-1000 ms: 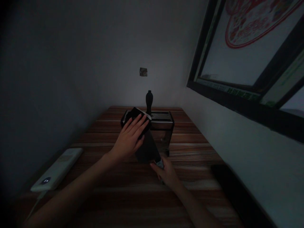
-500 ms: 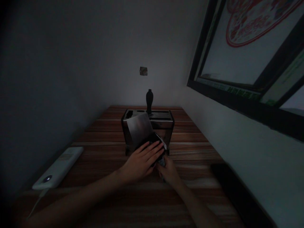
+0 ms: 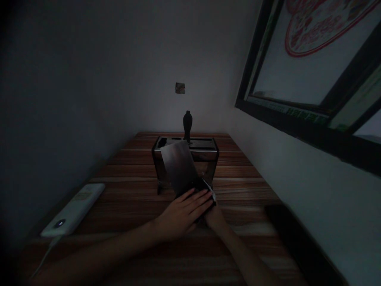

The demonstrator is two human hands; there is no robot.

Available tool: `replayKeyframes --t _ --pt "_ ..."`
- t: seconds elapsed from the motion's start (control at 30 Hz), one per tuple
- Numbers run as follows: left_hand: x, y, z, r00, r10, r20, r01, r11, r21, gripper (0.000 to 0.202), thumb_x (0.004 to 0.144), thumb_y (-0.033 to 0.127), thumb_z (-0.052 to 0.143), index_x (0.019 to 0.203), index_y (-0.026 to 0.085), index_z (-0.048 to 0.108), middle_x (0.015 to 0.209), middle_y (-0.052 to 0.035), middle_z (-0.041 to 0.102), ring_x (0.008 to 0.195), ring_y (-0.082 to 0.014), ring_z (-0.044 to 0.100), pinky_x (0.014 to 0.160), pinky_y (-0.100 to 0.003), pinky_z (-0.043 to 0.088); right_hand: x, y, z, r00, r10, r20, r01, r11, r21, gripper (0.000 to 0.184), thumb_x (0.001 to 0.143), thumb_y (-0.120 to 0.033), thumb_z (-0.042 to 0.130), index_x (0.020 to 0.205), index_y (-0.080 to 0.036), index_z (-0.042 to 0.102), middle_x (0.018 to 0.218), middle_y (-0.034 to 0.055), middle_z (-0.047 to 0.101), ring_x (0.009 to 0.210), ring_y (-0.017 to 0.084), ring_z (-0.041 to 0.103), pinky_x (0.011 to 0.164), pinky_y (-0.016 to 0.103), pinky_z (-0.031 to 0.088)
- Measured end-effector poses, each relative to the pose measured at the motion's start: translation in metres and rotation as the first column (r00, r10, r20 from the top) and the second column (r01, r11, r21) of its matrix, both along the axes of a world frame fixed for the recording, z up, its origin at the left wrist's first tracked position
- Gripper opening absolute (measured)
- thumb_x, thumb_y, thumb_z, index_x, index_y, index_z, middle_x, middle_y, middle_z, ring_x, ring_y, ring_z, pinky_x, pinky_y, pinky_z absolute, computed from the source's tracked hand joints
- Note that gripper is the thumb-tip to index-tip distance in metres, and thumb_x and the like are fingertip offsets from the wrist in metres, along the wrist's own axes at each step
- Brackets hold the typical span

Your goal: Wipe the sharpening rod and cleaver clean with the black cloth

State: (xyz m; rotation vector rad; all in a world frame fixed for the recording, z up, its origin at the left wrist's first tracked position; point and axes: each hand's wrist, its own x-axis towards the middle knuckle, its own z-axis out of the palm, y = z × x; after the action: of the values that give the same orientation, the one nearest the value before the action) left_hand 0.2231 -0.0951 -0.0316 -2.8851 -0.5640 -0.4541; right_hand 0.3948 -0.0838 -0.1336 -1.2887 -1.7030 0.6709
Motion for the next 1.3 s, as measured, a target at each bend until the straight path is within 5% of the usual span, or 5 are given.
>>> replayKeyframes --t 0.33,0.4,0.53,0.9,1.3 --pt "-0.003 0.009 0.007 1.000 0.017 0.021 -0.018 0.999 0.044 0.060 0.083 0.029 0.046 0.136 0.011 0.026 0.146 -0.0063 0.020 0.135 -0.0168 0.013 0.111 -0.035 0.012 -0.008 -0.004 0.021 0.989 -0.081 -0.125 0.073 0.995 -0.067 0.042 0.071 -0.032 0.051 0.110 -0.018 0.053 0.103 0.0132 0.065 0.095 0.026 0.062 0.078 0.038 0.052" --pt "-0.005 0.011 0.012 0.999 0.030 0.027 -0.031 0.998 0.061 0.058 0.083 0.028 0.045 0.135 0.011 0.027 0.146 -0.0058 0.022 0.135 -0.0162 0.013 0.111 -0.034 0.012 -0.012 -0.008 0.029 0.976 -0.121 -0.179 0.096 0.985 -0.142 0.036 0.069 -0.034 0.053 0.101 -0.018 0.053 0.079 0.0082 0.068 0.069 0.022 0.065 0.057 0.033 0.053" --pt "-0.012 0.020 0.028 0.996 0.071 0.060 -0.077 0.993 0.088 0.056 0.084 0.026 0.044 0.135 0.012 0.028 0.146 -0.0051 0.023 0.135 -0.0160 0.013 0.111 -0.035 0.013 -0.019 -0.013 0.044 0.965 -0.078 -0.250 0.006 0.961 -0.277 0.025 0.069 -0.040 0.054 0.083 -0.020 0.049 0.042 -0.0083 0.047 0.030 0.010 0.042 0.031 0.021 0.035" --pt "-0.038 0.054 0.074 0.938 0.234 0.256 -0.272 0.955 0.122 0.051 0.085 0.016 0.040 0.135 0.014 0.029 0.145 -0.0048 0.026 0.134 -0.0162 0.016 0.110 -0.038 0.013 -0.026 -0.016 0.055 0.966 -0.011 -0.258 -0.076 0.942 -0.326 0.033 0.072 -0.047 0.056 0.086 -0.019 0.048 0.041 -0.0106 0.041 0.030 0.006 0.035 0.029 0.016 0.030" --pt "-0.038 0.058 0.074 0.889 0.270 0.368 -0.330 0.937 0.110 0.050 0.086 0.016 0.039 0.135 0.014 0.029 0.144 -0.0068 0.026 0.134 -0.0191 0.017 0.110 -0.043 0.013 -0.026 -0.016 0.053 0.957 0.004 -0.291 -0.101 0.943 -0.319 0.031 0.072 -0.047 0.056 0.082 -0.018 0.048 0.041 -0.0113 0.039 0.029 0.005 0.034 0.029 0.015 0.030"
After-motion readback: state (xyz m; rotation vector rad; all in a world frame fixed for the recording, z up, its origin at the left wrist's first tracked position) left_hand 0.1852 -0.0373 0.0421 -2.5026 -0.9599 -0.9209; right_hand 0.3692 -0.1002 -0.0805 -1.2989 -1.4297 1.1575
